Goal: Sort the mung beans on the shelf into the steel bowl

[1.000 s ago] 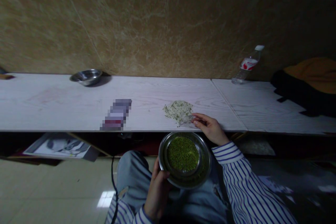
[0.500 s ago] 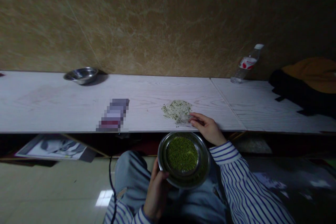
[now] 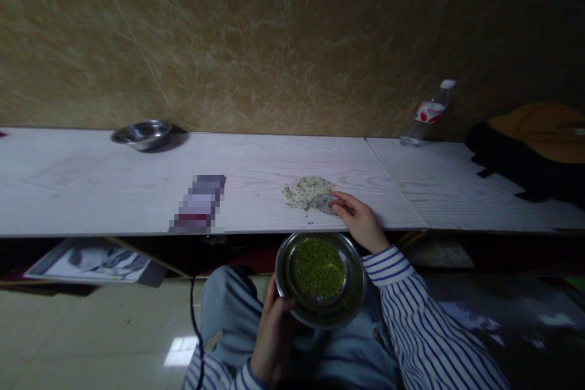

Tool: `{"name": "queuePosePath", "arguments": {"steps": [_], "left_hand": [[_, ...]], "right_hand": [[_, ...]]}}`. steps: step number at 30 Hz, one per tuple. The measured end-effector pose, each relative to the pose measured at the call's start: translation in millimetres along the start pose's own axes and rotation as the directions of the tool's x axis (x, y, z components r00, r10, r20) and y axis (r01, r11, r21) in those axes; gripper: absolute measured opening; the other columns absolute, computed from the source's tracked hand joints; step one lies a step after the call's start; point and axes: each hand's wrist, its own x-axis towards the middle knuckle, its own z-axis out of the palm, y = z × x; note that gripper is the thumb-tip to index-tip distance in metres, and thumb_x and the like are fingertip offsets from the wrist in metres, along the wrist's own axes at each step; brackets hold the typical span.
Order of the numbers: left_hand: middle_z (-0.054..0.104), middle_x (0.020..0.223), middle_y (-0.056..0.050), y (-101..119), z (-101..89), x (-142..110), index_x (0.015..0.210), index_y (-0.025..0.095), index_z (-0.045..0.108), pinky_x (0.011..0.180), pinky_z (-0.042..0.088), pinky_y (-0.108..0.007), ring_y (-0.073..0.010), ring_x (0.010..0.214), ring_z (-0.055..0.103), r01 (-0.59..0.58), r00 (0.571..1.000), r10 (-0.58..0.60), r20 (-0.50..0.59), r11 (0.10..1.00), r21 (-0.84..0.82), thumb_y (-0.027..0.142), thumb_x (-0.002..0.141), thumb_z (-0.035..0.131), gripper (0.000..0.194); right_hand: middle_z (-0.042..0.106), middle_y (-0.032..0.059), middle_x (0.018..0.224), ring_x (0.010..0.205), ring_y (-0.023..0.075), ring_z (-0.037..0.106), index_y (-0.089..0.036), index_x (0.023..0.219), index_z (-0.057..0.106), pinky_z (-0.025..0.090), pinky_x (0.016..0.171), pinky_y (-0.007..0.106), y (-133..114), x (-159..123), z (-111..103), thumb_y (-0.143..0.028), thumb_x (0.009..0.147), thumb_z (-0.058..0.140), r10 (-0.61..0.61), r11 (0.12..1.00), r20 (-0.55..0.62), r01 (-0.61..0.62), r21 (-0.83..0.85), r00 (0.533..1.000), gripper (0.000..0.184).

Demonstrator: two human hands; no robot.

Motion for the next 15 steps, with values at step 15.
{"name": "queuePosePath", "arguments": {"steps": [15], "left_hand": [[0.06,0.124,-0.005,6,9.2,3,0.134,0.029,0.044,0.092,0.041,-0.036,-0.0257,0.115,0.052,0.032,0.999,-0.032,-0.043,0.999,0.018,0.018,0.073,0.056,0.063]], "right_hand": [[0.072,0.0069,0.094,0.087,0.019,0.066,-0.019,0.112,0.062,0.053,0.082,0.038,-8,-17,-10,-0.033,0.08,0.061,0.009,0.997,-0.147,0.001,0.072,0.989,0.035]]}}
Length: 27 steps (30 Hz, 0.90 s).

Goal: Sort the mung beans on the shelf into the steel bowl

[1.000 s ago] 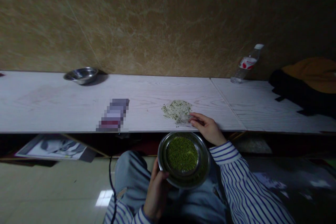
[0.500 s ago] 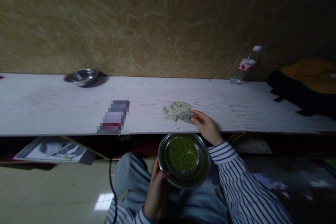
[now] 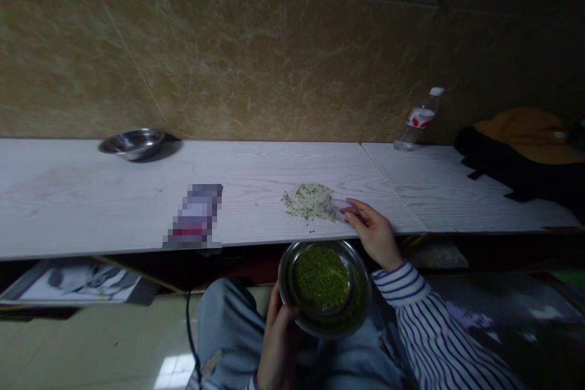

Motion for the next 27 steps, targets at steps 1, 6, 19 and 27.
{"name": "queuePosePath", "arguments": {"steps": [1,6,19,27], "left_hand": [[0.061,0.124,-0.005,2,-1.0,-1,0.135,0.028,0.043,0.091,0.042,-0.036,-0.026,0.115,0.052,-0.009,1.0,0.009,-0.008,1.0,-0.007,0.017,0.073,0.056,0.065],[0.06,0.125,-0.004,12,0.5,-2,0.135,0.029,0.044,0.089,0.043,-0.035,-0.0266,0.116,0.051,-0.052,0.996,0.052,-0.066,0.999,-0.003,0.018,0.071,0.058,0.066],[0.064,0.117,-0.003,7,-0.8,2,0.131,0.031,0.049,0.088,0.044,-0.036,-0.0254,0.107,0.057,-0.016,0.996,0.017,-0.091,1.0,0.019,0.017,0.067,0.058,0.066],[0.064,0.117,-0.004,9,-1.9,-1,0.133,0.028,0.045,0.088,0.044,-0.035,-0.0255,0.109,0.056,0.0,0.999,0.0,-0.052,1.0,0.01,0.016,0.071,0.055,0.064]], "right_hand": [[0.072,0.0069,0.095,0.089,0.0193,0.066,-0.02,0.112,0.062,0.052,0.084,0.038,-1,-3,-1,-0.033,0.08,0.061,-0.015,0.999,-0.007,0.014,-0.032,1.0,0.034],[0.072,0.0068,0.099,0.092,0.0198,0.066,-0.021,0.112,0.063,0.051,0.089,0.038,-5,-11,0,-0.031,0.084,0.057,-0.101,0.969,0.029,0.105,-0.224,0.994,0.03],[0.07,0.0056,0.104,0.094,0.0211,0.065,-0.025,0.112,0.064,0.052,0.087,0.038,-8,-13,5,-0.031,0.087,0.053,-0.203,0.905,0.103,0.227,-0.359,0.974,0.028],[0.071,0.0049,0.101,0.092,0.0206,0.066,-0.025,0.108,0.065,0.052,0.087,0.037,-9,-23,-6,-0.029,0.086,0.056,-0.193,0.898,0.067,0.203,-0.39,0.979,0.025]]}}
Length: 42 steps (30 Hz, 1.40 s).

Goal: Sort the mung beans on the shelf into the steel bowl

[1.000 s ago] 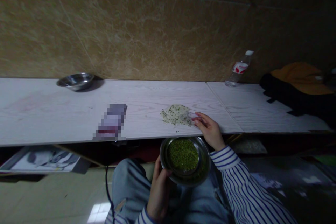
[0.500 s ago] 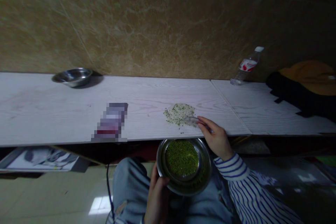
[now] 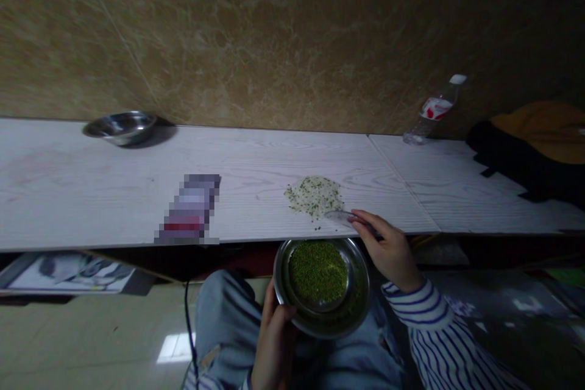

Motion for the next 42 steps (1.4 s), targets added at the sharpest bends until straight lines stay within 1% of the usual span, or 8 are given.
{"name": "queuePosePath", "arguments": {"steps": [5,10,14,19,23,28,33,42], "left_hand": [[0.064,0.115,-0.005,2,3.2,0,0.133,0.028,0.045,0.086,0.045,-0.037,-0.0274,0.108,0.056,-0.002,1.0,0.002,-0.008,1.0,0.011,0.017,0.069,0.056,0.067],[0.063,0.118,-0.003,0,3.4,2,0.137,0.031,0.04,0.088,0.044,-0.035,-0.0257,0.111,0.055,0.031,0.999,-0.031,-0.006,0.999,0.007,0.017,0.071,0.056,0.07],[0.059,0.125,-0.004,-5,1.2,4,0.14,0.031,0.036,0.091,0.043,-0.037,-0.0258,0.113,0.054,0.025,0.999,-0.025,0.043,1.0,-0.014,0.017,0.073,0.054,0.07],[0.062,0.121,-0.003,-5,0.0,4,0.141,0.03,0.034,0.091,0.042,-0.035,-0.0247,0.111,0.055,0.029,0.998,-0.028,0.055,1.0,-0.01,0.016,0.074,0.053,0.071],[0.061,0.123,-0.003,-4,1.0,5,0.14,0.03,0.035,0.091,0.042,-0.035,-0.025,0.113,0.054,0.017,0.997,-0.016,0.069,1.0,-0.02,0.016,0.074,0.053,0.07],[0.061,0.123,-0.004,-4,0.8,6,0.14,0.029,0.036,0.092,0.041,-0.037,-0.0267,0.115,0.052,0.019,0.999,-0.018,0.047,1.0,-0.013,0.015,0.072,0.054,0.071],[0.06,0.124,-0.004,-4,-1.3,6,0.139,0.029,0.037,0.095,0.038,-0.037,-0.026,0.115,0.051,0.008,0.998,-0.006,0.066,0.999,-0.038,0.016,0.074,0.054,0.068],[0.062,0.119,-0.005,0,-0.5,6,0.136,0.027,0.04,0.095,0.039,-0.04,-0.0272,0.11,0.055,0.01,1.0,-0.01,0.027,1.0,-0.02,0.015,0.072,0.055,0.067]], "right_hand": [[0.072,0.0052,0.098,0.09,0.0211,0.067,-0.024,0.107,0.065,0.053,0.085,0.038,3,-8,-10,-0.03,0.085,0.056,0.016,0.999,-0.033,-0.018,-0.034,0.999,0.024],[0.072,0.0044,0.099,0.091,0.0205,0.066,-0.025,0.109,0.065,0.052,0.085,0.037,0,-14,-14,-0.028,0.087,0.055,0.004,0.996,-0.033,-0.006,-0.086,0.999,0.024],[0.071,0.0041,0.101,0.093,0.0204,0.065,-0.026,0.111,0.063,0.052,0.086,0.036,-8,-16,-9,-0.027,0.088,0.053,-0.031,0.994,0.008,0.031,-0.105,0.999,0.026],[0.07,0.0045,0.102,0.095,0.0207,0.064,-0.027,0.114,0.061,0.051,0.086,0.037,-17,-14,-2,-0.025,0.089,0.05,-0.067,0.996,0.044,0.07,-0.062,0.997,0.027],[0.07,0.0047,0.102,0.095,0.0199,0.064,-0.026,0.115,0.061,0.051,0.086,0.036,-19,-10,1,-0.024,0.089,0.05,-0.076,0.996,0.056,0.078,-0.032,0.996,0.028],[0.07,0.0051,0.102,0.094,0.0193,0.064,-0.025,0.114,0.061,0.051,0.086,0.036,-18,-6,5,-0.024,0.089,0.051,-0.066,0.997,0.045,0.067,-0.027,0.997,0.027],[0.07,0.0049,0.102,0.093,0.0189,0.065,-0.023,0.113,0.062,0.052,0.086,0.036,-14,-4,9,-0.024,0.088,0.052,-0.048,0.999,0.017,0.048,-0.022,0.999,0.026],[0.07,0.0034,0.101,0.092,0.0175,0.065,-0.024,0.113,0.062,0.051,0.084,0.033,-16,-3,11,-0.022,0.088,0.053,-0.059,0.998,0.045,0.058,0.018,0.997,0.027]]}}
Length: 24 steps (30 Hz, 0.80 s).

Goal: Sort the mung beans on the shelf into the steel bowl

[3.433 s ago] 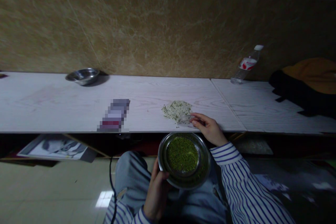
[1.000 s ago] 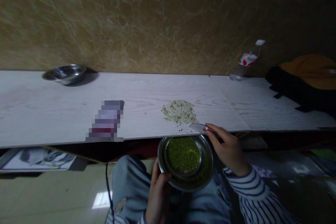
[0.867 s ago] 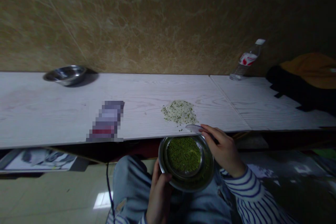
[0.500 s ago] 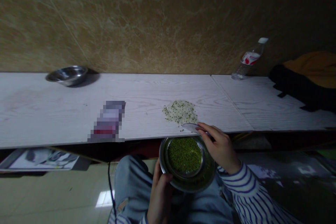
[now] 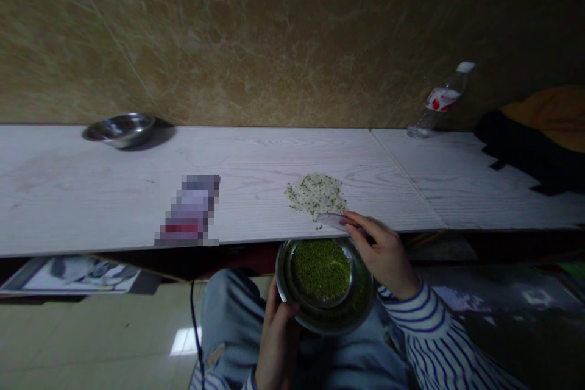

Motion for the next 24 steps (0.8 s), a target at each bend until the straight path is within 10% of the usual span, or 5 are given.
{"name": "queuePosePath", "arguments": {"steps": [24], "left_hand": [[0.062,0.121,-0.006,6,0.0,0,0.135,0.028,0.044,0.089,0.042,-0.038,-0.0266,0.11,0.054,-0.043,0.999,0.043,-0.007,0.999,-0.014,0.015,0.071,0.056,0.067]], "right_hand": [[0.071,0.0034,0.102,0.095,0.017,0.064,-0.024,0.108,0.065,0.051,0.085,0.033,0,12,4,-0.024,0.088,0.054,-0.028,0.999,0.065,0.026,0.032,0.997,0.023]]}}
